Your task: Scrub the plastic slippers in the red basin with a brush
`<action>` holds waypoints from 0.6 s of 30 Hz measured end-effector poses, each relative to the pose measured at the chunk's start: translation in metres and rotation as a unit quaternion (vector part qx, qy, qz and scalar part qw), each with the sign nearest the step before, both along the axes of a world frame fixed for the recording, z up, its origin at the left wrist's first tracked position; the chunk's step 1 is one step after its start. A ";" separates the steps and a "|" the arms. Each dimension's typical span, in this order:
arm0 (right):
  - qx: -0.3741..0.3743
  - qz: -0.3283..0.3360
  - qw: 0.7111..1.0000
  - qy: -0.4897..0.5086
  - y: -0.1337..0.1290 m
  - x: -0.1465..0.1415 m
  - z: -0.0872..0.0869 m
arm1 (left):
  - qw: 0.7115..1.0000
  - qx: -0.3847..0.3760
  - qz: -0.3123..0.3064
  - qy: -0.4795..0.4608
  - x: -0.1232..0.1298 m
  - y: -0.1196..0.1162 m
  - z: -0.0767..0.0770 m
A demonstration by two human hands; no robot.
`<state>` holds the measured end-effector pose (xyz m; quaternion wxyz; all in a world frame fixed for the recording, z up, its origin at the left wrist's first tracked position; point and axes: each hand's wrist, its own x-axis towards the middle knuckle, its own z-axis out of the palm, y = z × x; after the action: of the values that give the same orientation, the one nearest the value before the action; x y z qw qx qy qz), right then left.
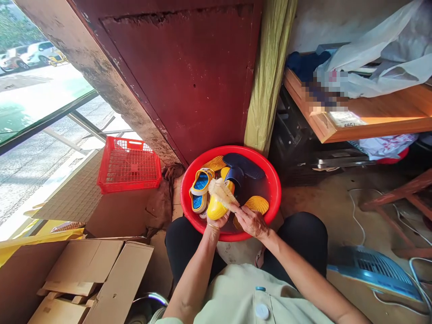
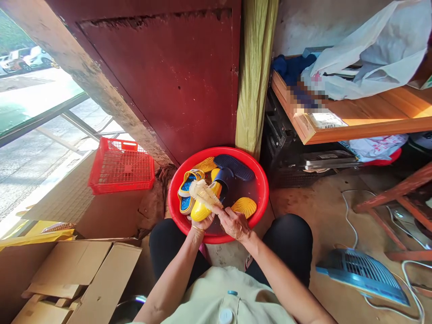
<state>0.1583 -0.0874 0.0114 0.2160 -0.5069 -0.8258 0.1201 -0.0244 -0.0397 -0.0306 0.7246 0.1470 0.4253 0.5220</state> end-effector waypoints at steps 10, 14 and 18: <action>0.019 -0.028 0.999 0.018 0.041 0.023 0.012 | 0.980 -0.007 -0.072 -0.187 -0.008 -0.001 -0.011; 0.045 0.027 0.999 -0.002 0.029 0.018 0.008 | 0.969 0.006 -0.084 -0.232 -0.006 0.003 -0.013; 0.003 -0.089 0.996 -0.006 0.044 0.038 -0.006 | 0.965 0.014 -0.082 -0.247 -0.001 0.001 -0.002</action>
<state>0.1963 -0.0433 0.0054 0.2229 -0.5785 -0.7789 0.0946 -0.0251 -0.0388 -0.0329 0.8453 0.0574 0.2123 0.4870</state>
